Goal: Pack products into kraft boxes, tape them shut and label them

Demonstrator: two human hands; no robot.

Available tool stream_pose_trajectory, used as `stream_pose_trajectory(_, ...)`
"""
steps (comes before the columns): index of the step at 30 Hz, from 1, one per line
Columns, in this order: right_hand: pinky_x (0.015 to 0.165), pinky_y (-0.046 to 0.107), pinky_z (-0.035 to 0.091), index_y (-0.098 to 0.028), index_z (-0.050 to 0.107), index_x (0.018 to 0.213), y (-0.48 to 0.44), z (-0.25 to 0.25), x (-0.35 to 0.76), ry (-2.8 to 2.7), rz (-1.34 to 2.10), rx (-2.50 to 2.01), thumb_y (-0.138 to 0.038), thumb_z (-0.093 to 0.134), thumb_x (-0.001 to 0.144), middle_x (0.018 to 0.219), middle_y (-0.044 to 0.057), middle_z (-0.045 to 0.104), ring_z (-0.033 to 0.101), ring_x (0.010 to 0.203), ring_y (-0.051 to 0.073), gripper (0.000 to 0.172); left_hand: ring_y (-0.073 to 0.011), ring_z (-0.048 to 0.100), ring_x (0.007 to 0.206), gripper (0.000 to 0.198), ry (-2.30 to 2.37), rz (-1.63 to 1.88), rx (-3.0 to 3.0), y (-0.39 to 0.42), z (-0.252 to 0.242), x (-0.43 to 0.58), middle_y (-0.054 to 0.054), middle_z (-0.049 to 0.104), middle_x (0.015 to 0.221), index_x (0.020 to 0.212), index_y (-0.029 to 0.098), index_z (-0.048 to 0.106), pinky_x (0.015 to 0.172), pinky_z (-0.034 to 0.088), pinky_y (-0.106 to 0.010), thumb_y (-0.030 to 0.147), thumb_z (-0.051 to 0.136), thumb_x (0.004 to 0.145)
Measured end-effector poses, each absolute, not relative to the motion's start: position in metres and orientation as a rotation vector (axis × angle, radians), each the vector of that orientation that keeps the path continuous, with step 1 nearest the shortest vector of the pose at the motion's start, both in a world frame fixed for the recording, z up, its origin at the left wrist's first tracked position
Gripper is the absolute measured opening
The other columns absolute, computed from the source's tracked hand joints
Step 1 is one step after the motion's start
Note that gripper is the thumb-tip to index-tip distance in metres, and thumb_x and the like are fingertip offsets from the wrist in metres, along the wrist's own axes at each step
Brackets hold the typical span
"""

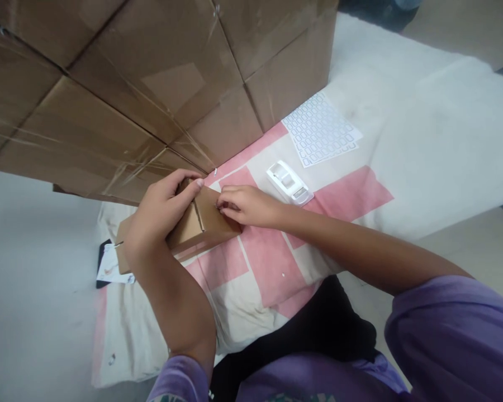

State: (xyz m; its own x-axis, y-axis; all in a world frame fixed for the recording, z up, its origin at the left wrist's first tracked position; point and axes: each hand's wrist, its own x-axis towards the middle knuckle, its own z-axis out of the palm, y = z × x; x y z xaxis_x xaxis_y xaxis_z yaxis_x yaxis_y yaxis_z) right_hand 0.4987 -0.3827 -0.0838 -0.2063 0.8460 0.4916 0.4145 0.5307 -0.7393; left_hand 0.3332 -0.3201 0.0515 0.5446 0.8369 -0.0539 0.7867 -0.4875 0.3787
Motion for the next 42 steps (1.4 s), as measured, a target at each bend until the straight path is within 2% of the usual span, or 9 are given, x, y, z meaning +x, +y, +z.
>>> stream_pose_trajectory(16,0.080,0.033,0.051,-0.018,0.063,0.090,-0.383,-0.083,0.491,-1.758,0.564,-1.076,-0.012,0.050,0.094,0.091,0.006,0.066,0.064,0.085,0.019,0.015,-0.0276,0.065,0.110,0.033,1.347,0.161,2.472,-0.322,0.051,0.338,-0.004,0.075,0.120,0.114,0.026,0.071,0.097,0.045,-0.040,0.044,0.049,0.098)
stream_pose_trajectory(21,0.081,0.033,0.052,-0.018,0.066,0.091,-0.382,-0.078,0.498,-1.840,0.623,-1.029,-0.018,0.054,0.096,0.092,0.006,0.067,0.065,0.086,0.018,0.013,-0.0283,0.064,0.113,0.034,1.322,0.165,2.480,-0.321,0.050,0.336,-0.004,0.074,0.122,0.115,0.026,0.070,0.099,0.045,-0.042,0.044,0.047,0.099)
stream_pose_trajectory(24,0.077,0.031,0.052,-0.019,0.066,0.103,-0.385,-0.070,0.502,-1.614,0.683,-0.928,-0.030,0.055,0.100,0.094,0.004,0.067,0.064,0.082,0.015,0.016,-0.0282,0.064,0.113,0.035,1.314,0.181,2.482,-0.321,0.048,0.336,-0.004,0.074,0.123,0.114,0.026,0.070,0.101,0.045,-0.042,0.047,0.046,0.100)
stream_pose_trajectory(28,0.080,0.030,0.055,-0.023,0.058,0.125,-0.388,-0.058,0.511,-1.161,0.649,-0.840,-0.054,0.051,0.102,0.108,0.005,0.065,0.064,0.092,0.015,0.039,-0.0286,0.064,0.112,0.039,1.319,0.173,2.487,-0.321,0.047,0.337,-0.004,0.074,0.121,0.114,0.026,0.070,0.101,0.045,-0.044,0.050,0.042,0.102)
stream_pose_trajectory(31,0.095,0.038,0.055,-0.027,0.048,0.142,-0.389,-0.061,0.516,-1.247,0.667,-0.844,-0.067,0.057,0.093,0.130,0.009,0.059,0.061,0.116,0.022,0.064,-0.0291,0.065,0.112,0.039,1.320,0.159,2.497,-0.321,0.047,0.336,-0.004,0.074,0.120,0.114,0.027,0.070,0.101,0.045,-0.044,0.050,0.041,0.102)
stream_pose_trajectory(33,0.108,0.047,0.049,-0.029,0.035,0.154,-0.390,-0.067,0.512,-1.462,0.711,-0.853,-0.071,0.067,0.084,0.150,0.012,0.046,0.049,0.137,0.030,0.088,-0.0294,0.066,0.111,0.040,1.333,0.178,2.496,-0.320,0.048,0.334,-0.004,0.075,0.117,0.114,0.027,0.070,0.100,0.046,-0.043,0.052,0.041,0.102)
stream_pose_trajectory(37,0.126,0.059,0.026,-0.024,0.009,0.165,-0.392,-0.077,0.492,-1.866,0.748,-0.934,-0.065,0.084,0.069,0.165,0.020,0.025,0.024,0.154,0.038,0.129,-0.0290,0.068,0.108,0.040,1.316,0.202,2.465,-0.319,0.048,0.331,-0.003,0.076,0.115,0.123,0.031,0.068,0.095,0.050,-0.040,0.052,0.042,0.101)
stream_pose_trajectory(40,0.125,0.057,0.030,-0.022,0.001,0.165,-0.391,-0.076,0.488,-1.905,0.747,-1.028,-0.056,0.088,0.065,0.162,0.022,0.028,0.027,0.153,0.036,0.136,-0.0291,0.070,0.105,0.041,1.216,0.204,2.458,-0.322,0.049,0.336,-0.003,0.076,0.117,0.128,0.032,0.066,0.093,0.052,-0.041,0.050,0.042,0.101)
stream_pose_trajectory(42,0.122,0.054,0.037,-0.023,0.005,0.165,-0.391,-0.070,0.497,-1.883,0.729,-1.023,-0.051,0.089,0.061,0.159,0.020,0.034,0.035,0.149,0.035,0.136,-0.0295,0.068,0.113,0.038,1.103,0.505,2.516,-0.331,0.056,0.337,-0.003,0.072,0.126,0.130,0.032,0.064,0.100,0.052,-0.045,0.047,0.046,0.100)
